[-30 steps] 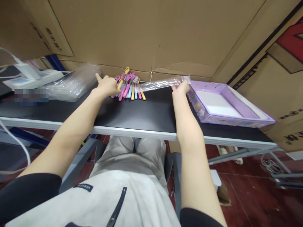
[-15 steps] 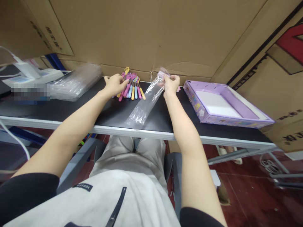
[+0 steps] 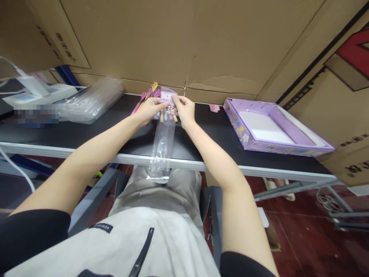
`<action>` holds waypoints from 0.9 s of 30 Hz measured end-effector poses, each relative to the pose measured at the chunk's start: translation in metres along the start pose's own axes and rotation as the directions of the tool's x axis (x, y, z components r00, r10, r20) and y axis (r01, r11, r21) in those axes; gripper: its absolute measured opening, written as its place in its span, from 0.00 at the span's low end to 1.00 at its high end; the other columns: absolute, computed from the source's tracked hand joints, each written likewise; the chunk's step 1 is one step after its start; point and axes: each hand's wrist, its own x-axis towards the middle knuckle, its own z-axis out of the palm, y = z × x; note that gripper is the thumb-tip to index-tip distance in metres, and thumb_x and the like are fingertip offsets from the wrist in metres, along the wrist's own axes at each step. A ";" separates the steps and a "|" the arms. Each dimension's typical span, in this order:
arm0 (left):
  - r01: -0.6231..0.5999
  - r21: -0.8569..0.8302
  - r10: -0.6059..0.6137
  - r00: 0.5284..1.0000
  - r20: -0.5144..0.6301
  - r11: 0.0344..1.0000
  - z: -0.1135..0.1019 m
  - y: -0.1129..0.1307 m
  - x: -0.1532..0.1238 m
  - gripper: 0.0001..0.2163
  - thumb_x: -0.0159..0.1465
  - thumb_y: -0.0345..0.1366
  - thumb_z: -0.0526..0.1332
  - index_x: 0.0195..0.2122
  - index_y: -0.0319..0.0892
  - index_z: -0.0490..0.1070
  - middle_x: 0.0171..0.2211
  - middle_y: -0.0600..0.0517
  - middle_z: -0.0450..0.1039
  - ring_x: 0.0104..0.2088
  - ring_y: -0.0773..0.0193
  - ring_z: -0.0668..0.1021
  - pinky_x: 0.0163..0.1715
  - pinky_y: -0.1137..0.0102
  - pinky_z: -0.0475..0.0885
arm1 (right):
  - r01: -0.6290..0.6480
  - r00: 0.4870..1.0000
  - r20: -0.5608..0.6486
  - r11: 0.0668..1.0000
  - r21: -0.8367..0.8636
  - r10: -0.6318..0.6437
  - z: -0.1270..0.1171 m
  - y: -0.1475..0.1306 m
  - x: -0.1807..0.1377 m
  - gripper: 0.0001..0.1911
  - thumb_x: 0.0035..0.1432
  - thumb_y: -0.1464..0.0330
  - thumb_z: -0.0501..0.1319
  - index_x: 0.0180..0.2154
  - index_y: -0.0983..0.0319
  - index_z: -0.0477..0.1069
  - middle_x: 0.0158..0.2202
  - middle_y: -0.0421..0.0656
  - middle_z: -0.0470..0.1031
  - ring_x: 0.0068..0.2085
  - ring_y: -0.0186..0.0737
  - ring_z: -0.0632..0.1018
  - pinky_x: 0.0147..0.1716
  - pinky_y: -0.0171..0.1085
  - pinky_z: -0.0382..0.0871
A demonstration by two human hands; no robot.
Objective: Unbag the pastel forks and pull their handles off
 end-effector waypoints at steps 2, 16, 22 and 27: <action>0.029 -0.006 -0.030 0.999 -0.025 1.000 0.000 0.002 0.000 0.12 0.66 0.40 0.69 0.30 0.37 0.74 0.25 0.50 0.78 0.28 0.62 0.81 0.35 0.70 0.75 | -0.029 1.000 -0.001 0.999 0.024 0.029 -0.001 -0.003 -0.002 0.17 0.56 0.55 0.71 0.42 0.59 0.78 0.32 0.37 0.77 0.33 0.35 0.80 0.36 0.37 0.81; 0.166 0.115 -0.157 0.984 -0.086 0.979 -0.007 0.008 -0.001 0.12 0.71 0.31 0.60 0.27 0.39 0.69 0.20 0.53 0.72 0.19 0.68 0.73 0.25 0.74 0.68 | -0.034 0.998 -0.048 0.999 -0.034 0.032 -0.012 -0.009 0.010 0.12 0.58 0.64 0.69 0.31 0.60 0.67 0.30 0.36 0.70 0.36 0.32 0.77 0.42 0.39 0.82; 0.132 0.121 -0.114 0.983 -0.143 0.984 -0.006 0.008 0.001 0.10 0.67 0.28 0.60 0.26 0.40 0.68 0.19 0.53 0.70 0.21 0.66 0.74 0.25 0.73 0.69 | -0.116 0.992 -0.039 0.993 0.004 0.116 -0.010 -0.013 0.009 0.09 0.60 0.71 0.65 0.30 0.62 0.66 0.30 0.36 0.71 0.36 0.30 0.76 0.43 0.40 0.80; 0.133 0.165 -0.102 0.977 -0.187 0.977 -0.010 -0.001 0.006 0.09 0.63 0.29 0.60 0.24 0.41 0.67 0.17 0.54 0.67 0.19 0.66 0.73 0.22 0.73 0.65 | -0.125 0.992 -0.018 0.992 -0.001 0.125 -0.009 -0.014 0.007 0.08 0.59 0.73 0.64 0.30 0.62 0.66 0.30 0.36 0.72 0.36 0.30 0.75 0.42 0.39 0.81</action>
